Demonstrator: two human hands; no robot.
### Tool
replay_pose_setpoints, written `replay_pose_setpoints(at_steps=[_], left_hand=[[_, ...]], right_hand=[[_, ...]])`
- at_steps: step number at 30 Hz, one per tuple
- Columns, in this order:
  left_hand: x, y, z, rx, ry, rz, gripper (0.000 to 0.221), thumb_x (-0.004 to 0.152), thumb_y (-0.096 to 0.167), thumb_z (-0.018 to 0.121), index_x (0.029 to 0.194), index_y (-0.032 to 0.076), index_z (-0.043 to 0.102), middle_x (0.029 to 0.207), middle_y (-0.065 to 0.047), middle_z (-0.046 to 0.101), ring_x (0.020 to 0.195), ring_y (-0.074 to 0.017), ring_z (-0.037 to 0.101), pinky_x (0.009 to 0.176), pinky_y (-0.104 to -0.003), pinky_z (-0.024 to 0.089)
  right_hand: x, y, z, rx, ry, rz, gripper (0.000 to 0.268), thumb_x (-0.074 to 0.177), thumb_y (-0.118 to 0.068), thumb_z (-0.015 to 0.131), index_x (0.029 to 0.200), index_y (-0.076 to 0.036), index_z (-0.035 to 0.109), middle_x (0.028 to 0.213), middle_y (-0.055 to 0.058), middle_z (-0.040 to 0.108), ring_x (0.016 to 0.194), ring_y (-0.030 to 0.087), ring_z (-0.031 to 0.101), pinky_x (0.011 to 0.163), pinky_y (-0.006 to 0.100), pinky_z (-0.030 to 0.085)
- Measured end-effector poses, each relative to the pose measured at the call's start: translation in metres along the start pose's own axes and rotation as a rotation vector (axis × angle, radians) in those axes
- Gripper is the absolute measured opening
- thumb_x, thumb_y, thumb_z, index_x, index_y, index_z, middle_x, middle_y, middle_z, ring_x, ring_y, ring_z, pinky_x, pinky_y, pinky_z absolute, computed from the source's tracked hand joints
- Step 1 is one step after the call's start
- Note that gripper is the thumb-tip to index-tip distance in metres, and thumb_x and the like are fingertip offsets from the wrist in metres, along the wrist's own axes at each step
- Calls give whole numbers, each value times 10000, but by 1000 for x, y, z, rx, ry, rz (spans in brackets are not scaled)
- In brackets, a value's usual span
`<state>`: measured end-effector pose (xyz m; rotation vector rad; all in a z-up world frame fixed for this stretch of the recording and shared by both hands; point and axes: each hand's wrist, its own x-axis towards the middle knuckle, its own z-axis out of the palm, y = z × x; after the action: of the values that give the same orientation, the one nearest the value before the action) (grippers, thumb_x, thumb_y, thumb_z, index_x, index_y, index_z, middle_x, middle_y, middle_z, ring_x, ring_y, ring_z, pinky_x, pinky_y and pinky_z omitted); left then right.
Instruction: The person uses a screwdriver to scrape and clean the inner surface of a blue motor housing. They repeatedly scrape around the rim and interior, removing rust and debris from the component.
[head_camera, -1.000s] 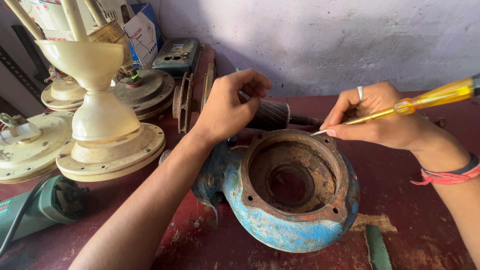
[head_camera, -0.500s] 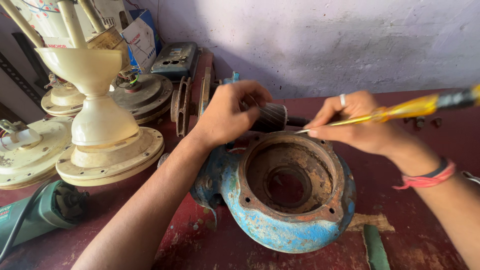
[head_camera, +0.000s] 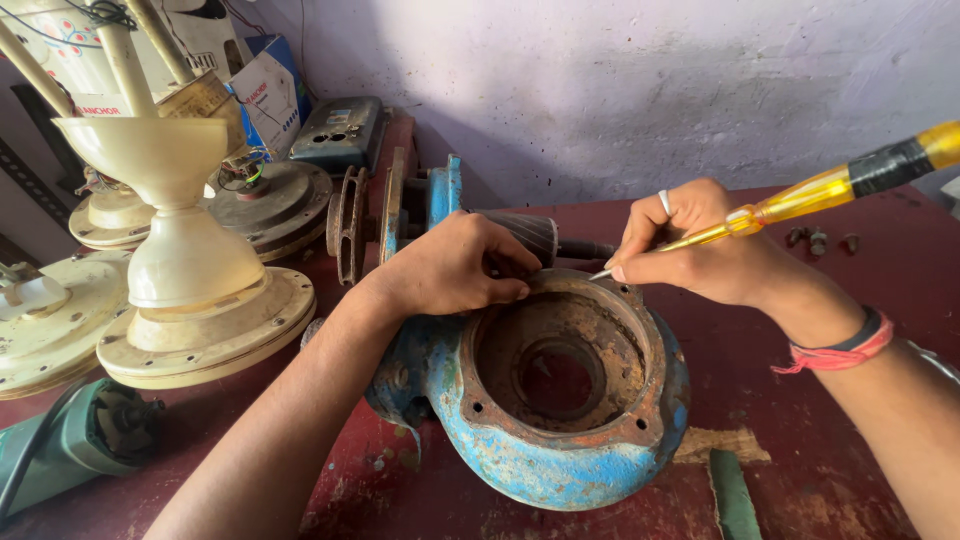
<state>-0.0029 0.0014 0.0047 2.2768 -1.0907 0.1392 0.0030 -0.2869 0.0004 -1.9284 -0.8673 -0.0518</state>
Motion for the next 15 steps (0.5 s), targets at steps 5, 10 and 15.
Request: replay_pose_setpoints(at_steps=[5,10,15], left_hand=[[2,2,1,2,-4,0,309,763,164,815,1059,79,796,982,-112,790,863,-215,767,774,-325,605],[1,3,0,1,-4,-13,310,765,173,823,1062,85,795,981,-106,788,862,-209,768,774,-322,610],[1,7,-2,-11,45,-25,284,787,171,810,1055,78,794,985,-96,791,835,-195,762,754,-310,607]], right_hand=[[-3,-3,-3,-93,45,49,100,746,-35,813,705,-5,727,770,94,799,724,114,745,660,248,583],[-2,-5,3,-137,-46,16,105,725,-70,835,701,-19,746,749,64,804,696,111,753,647,248,587],[-4,0,2,-55,-48,32,111,761,-68,832,734,9,755,779,112,796,715,139,733,644,267,580]])
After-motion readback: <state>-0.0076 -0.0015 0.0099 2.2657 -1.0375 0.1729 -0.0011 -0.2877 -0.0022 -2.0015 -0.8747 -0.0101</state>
